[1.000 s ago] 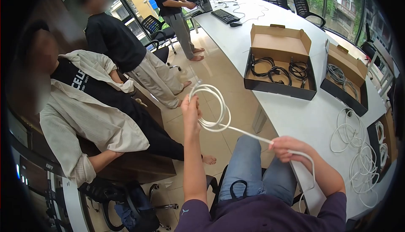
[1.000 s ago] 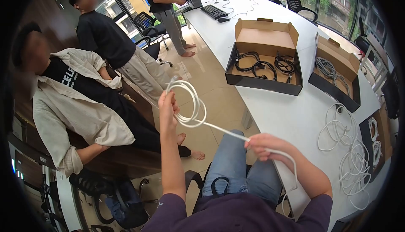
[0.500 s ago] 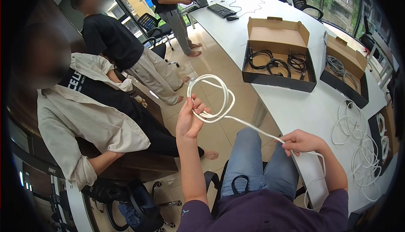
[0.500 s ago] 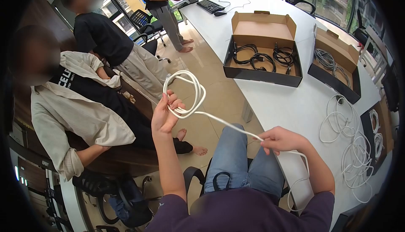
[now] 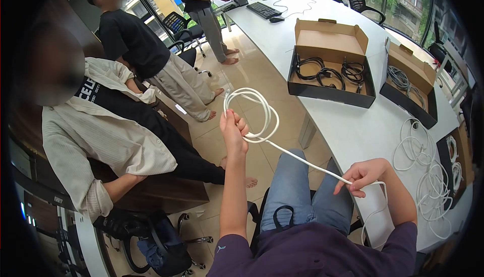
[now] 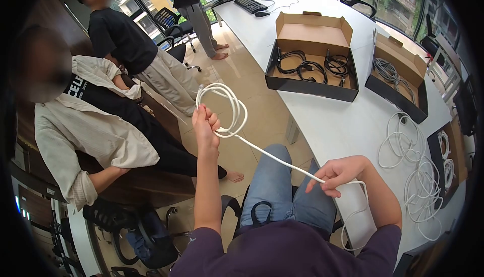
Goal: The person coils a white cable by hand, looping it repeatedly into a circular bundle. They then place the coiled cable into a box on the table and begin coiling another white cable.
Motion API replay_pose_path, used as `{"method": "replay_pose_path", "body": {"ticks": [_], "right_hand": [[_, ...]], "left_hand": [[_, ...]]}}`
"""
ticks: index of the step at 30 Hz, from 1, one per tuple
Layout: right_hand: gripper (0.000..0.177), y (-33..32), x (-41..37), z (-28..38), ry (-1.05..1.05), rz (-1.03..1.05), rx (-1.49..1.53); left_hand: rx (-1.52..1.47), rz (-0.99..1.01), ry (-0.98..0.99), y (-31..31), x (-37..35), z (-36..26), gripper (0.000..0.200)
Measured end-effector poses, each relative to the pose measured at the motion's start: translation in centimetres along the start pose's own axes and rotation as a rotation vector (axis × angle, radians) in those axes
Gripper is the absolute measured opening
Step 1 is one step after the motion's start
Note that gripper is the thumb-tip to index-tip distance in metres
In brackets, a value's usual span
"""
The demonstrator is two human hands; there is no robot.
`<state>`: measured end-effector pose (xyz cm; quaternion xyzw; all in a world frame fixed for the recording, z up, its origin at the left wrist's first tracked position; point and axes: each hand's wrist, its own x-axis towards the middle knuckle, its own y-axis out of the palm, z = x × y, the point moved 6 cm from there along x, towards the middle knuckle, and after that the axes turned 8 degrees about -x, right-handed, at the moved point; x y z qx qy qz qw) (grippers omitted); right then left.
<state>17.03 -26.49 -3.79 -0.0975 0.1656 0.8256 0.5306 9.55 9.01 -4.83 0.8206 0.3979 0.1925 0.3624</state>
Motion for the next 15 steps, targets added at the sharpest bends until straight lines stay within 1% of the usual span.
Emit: {"method": "replay_pose_path", "body": {"ticks": [3, 6, 7, 10, 11, 14, 15], "right_hand": [[0.043, -0.7, -1.0, -0.2, -0.049, 0.027, 0.061], [0.045, -2.6, -3.7, 0.4, -0.167, -0.087, 0.055], [0.036, -3.6, -4.7, -0.2, -0.079, -0.357, 0.191], [0.026, -6.4, -4.5, -1.8, -0.208, -0.663, 0.632], [0.024, -6.7, -3.8, -2.0, -0.255, -0.703, 0.761], [0.025, -7.8, -2.5, -1.4, -0.399, -0.759, 1.001], [0.025, -8.2, -2.2, -0.9, -0.439, -0.772, 1.021]], "left_hand": [[0.125, 0.042, 0.095, 1.7, -0.9, -0.7, 0.017], [0.394, -0.059, 0.353, 1.1, -0.9, -2.6, 0.017], [0.307, -0.081, 0.322, 0.6, -0.8, -3.2, 0.015], [0.487, -0.054, 0.403, 1.3, -2.1, -3.2, 0.017], [0.471, -0.027, 0.37, 1.6, -2.6, -2.8, 0.018], [0.419, 0.069, 0.256, 3.0, -3.4, -1.3, 0.02], [0.408, 0.104, 0.212, 3.4, -3.7, -0.8, 0.021]]}}
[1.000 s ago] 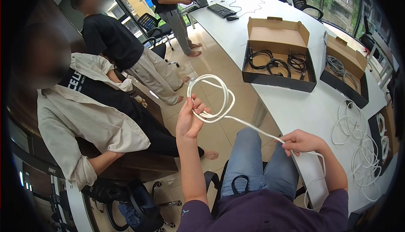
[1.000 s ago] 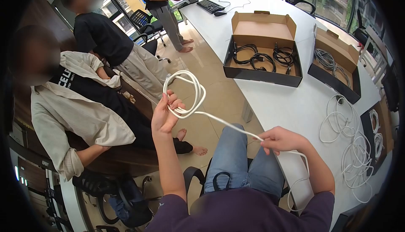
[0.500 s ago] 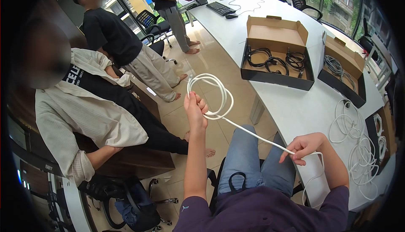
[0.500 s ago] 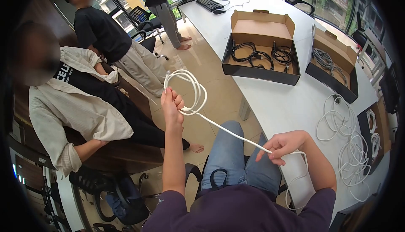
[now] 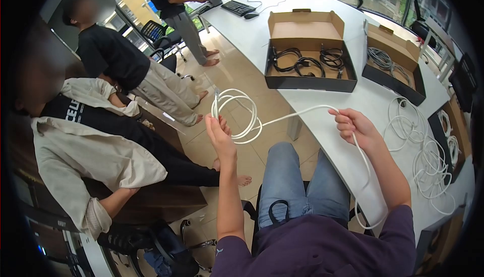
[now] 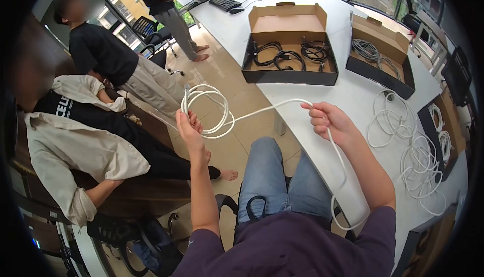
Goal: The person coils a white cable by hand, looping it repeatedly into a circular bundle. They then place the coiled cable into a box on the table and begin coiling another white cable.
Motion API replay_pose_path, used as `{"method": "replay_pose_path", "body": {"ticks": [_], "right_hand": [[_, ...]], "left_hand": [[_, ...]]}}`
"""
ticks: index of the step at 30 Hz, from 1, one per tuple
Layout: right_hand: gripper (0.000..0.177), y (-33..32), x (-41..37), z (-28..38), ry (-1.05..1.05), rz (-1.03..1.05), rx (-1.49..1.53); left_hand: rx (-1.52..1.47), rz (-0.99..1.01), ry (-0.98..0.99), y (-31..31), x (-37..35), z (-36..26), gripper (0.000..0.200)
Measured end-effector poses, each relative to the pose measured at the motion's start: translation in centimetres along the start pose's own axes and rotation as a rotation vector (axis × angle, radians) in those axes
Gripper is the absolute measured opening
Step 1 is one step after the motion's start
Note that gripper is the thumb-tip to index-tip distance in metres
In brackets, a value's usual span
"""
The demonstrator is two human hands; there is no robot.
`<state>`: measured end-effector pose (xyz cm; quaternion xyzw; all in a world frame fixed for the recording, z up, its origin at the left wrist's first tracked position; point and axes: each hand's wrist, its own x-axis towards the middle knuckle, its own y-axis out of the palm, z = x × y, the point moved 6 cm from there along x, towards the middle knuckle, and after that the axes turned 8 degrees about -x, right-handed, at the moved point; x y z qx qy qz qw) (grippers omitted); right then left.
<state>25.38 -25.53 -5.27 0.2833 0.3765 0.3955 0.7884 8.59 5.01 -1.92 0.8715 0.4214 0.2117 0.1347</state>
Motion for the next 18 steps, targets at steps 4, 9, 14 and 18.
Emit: {"method": "replay_pose_path", "body": {"ticks": [4, 9, 14, 18], "right_hand": [[0.027, 2.1, 1.5, 1.1, -0.114, 0.009, 0.071], [0.034, 5.0, 3.0, 1.6, -0.274, 0.015, 0.011], [0.036, 7.6, 3.6, 0.2, -0.333, 0.048, -0.154], [0.031, 7.8, 4.2, -0.2, -0.358, 0.075, -0.276]], "left_hand": [[-0.011, 0.155, -0.195, 2.0, -1.7, 0.7, 0.022], [-0.117, 0.353, -0.354, 4.1, -4.3, 2.0, 0.022], [-0.28, 0.468, -0.4, 6.0, -5.7, 2.6, 0.021], [-0.459, 0.497, -0.491, 5.8, -5.5, 2.6, 0.021]]}}
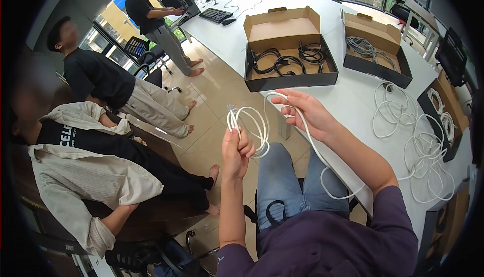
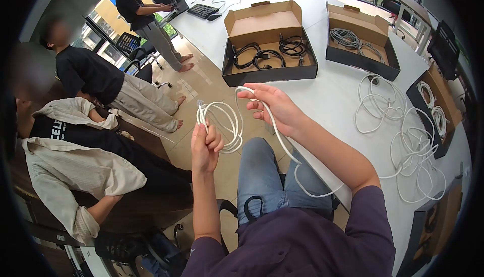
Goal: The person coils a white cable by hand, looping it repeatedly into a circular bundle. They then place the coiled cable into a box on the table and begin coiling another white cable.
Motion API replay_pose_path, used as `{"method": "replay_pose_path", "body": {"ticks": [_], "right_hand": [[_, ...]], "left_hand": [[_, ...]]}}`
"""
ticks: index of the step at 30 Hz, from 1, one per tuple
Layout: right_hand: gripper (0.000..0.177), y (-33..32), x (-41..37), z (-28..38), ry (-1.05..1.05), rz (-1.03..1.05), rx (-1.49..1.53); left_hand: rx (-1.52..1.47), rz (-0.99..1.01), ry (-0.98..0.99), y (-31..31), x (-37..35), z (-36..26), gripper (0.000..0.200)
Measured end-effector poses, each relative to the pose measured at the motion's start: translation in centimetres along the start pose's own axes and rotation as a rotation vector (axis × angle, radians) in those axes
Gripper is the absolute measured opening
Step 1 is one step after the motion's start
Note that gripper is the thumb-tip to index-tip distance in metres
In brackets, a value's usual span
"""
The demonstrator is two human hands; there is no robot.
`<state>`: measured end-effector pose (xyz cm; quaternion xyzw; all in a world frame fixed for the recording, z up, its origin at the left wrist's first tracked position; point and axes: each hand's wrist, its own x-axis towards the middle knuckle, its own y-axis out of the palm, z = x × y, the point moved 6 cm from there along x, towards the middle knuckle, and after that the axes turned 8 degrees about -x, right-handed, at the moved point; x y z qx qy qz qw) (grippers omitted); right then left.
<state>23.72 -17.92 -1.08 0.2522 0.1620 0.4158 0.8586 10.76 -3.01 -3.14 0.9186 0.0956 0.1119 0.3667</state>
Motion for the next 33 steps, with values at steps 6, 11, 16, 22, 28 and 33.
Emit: {"method": "replay_pose_path", "body": {"ticks": [6, 11, 16, 22, 28, 33], "right_hand": [[0.028, 0.1, 0.3, -0.5, -0.002, -0.055, -0.202], [0.021, 0.6, 1.2, -2.2, -0.018, -0.077, -0.297], [0.019, 0.6, 1.8, -3.4, -0.01, -0.091, -0.312], [0.025, 2.8, 0.5, -3.8, -0.035, -0.114, -0.405], [0.037, 4.8, -0.7, -5.5, -0.089, -0.055, -0.594], [0.051, 8.1, -1.4, -8.1, -0.43, 0.072, -1.165]], "left_hand": [[0.118, -0.042, -0.08, -0.2, 0.0, 1.0, 0.032], [0.252, -0.011, -0.156, 0.6, -0.1, 2.4, 0.041], [0.569, -0.078, -0.129, 0.5, -0.6, 3.7, 0.047], [0.942, -0.205, -0.007, -0.6, -0.3, 3.7, 0.044], [0.67, -0.273, 0.167, -2.2, 0.2, 3.9, 0.036], [0.369, -0.331, 0.151, -2.6, -0.4, 3.1, 0.026]]}}
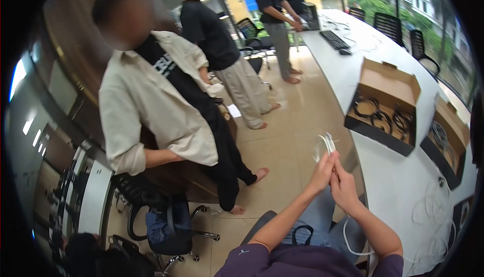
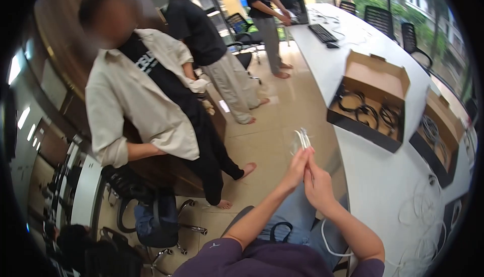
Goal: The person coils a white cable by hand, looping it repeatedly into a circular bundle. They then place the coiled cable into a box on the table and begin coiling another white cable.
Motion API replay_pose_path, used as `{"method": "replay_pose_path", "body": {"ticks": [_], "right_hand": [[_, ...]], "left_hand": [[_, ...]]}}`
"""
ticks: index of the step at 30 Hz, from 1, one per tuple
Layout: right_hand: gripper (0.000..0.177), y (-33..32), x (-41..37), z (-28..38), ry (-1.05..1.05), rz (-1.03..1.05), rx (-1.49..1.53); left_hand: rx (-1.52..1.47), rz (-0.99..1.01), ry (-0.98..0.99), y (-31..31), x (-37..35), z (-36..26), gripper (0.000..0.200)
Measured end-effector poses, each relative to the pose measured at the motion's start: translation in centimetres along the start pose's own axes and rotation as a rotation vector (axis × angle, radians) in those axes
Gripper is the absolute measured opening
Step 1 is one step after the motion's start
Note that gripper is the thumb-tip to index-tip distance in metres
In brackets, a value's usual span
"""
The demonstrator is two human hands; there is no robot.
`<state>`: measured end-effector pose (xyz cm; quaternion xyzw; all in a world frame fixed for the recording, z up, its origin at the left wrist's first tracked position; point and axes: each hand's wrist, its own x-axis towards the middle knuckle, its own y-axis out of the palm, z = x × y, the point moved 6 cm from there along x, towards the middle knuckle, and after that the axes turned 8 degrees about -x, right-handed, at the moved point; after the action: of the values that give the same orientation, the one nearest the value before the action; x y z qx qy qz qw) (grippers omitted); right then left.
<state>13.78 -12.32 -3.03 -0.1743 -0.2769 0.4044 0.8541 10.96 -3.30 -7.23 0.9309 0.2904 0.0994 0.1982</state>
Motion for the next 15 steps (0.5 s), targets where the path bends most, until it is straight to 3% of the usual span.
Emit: {"method": "replay_pose_path", "body": {"ticks": [2, 5, 8, 11, 15], "right_hand": [[0.055, 0.4, -0.5, 1.6, -0.135, -0.053, -0.201], [0.06, 0.9, -0.5, 2.8, -0.158, 0.031, -0.194], [0.057, 1.2, -1.3, 3.1, -0.196, -0.065, -0.09], [0.049, 2.4, -2.9, 2.3, -0.047, 0.18, -0.122], [0.032, 3.1, -3.4, 2.4, -0.16, 0.497, -0.176]], "left_hand": [[-0.075, -0.03, 0.024, -0.9, 0.1, 0.0, 0.025], [-0.169, -0.069, 0.039, -1.1, -0.5, -0.6, 0.023], [-0.334, -0.105, 0.058, -1.7, -0.8, -1.8, 0.021], [-0.461, -0.155, 0.209, -2.8, -1.1, -5.3, 0.019], [-0.651, -0.185, 0.302, -4.5, -2.6, -9.0, 0.019]]}}
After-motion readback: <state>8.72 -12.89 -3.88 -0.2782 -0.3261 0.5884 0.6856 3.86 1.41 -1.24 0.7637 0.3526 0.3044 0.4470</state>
